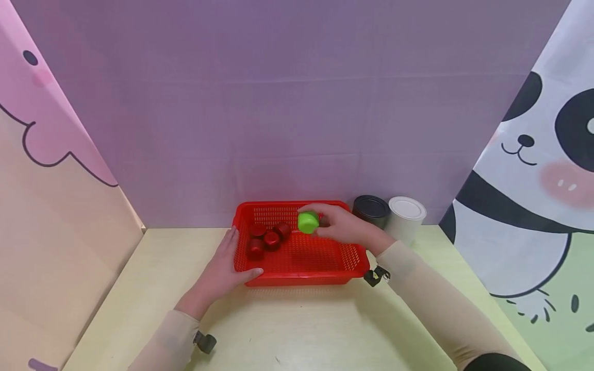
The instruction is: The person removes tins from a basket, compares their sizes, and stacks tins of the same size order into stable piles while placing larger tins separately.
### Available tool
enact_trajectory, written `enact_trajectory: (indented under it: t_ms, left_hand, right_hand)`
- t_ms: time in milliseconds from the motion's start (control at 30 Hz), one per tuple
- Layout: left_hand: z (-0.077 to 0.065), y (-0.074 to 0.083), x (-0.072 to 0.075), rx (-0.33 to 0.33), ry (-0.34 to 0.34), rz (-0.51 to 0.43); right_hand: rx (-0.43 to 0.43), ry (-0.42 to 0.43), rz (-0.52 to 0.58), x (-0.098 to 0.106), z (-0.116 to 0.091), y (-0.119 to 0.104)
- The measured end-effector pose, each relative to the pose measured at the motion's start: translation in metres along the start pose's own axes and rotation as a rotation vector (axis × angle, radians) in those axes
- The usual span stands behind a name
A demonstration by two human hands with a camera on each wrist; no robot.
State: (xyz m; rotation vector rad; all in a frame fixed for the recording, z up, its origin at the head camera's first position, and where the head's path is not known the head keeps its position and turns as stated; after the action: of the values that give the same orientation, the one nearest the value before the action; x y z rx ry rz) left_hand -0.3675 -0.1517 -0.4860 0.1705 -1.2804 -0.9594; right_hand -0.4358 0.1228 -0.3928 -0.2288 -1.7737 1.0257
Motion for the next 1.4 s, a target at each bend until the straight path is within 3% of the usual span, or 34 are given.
enact_trajectory:
  t_ms: [433,833,1100,1400]
  left_hand:
    - [0.000,0.000,-0.001,0.003,-0.004,0.002]
    - [0.000,-0.001,-0.001,0.003,-0.006,0.007]
    - [0.001,-0.003,-0.001,-0.001,-0.005,0.002]
    - [0.000,-0.005,-0.002,-0.001,-0.001,-0.003]
  right_hand:
    - [0.007,0.047,0.110,0.007,-0.006,0.009]
    - [0.013,0.211,0.189,0.018,-0.016,0.017]
    - [-0.001,0.284,0.150,0.023,-0.024,0.019]
    - [0.064,0.347,0.089,0.027,-0.032,0.018]
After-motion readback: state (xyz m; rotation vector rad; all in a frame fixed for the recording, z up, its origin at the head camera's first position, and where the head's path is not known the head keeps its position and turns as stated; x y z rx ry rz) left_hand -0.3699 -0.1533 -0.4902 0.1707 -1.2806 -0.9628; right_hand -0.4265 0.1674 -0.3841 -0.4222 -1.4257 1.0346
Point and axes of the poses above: each hand's wrist, its own z-axis towards the middle knuckle, its own x-axis out of the back of the hand, y = z × x, the point moved 9 cm from there along z, towards the middle knuckle, and after that the axes turned 15 degrees about -x, right-handed, at the moved point
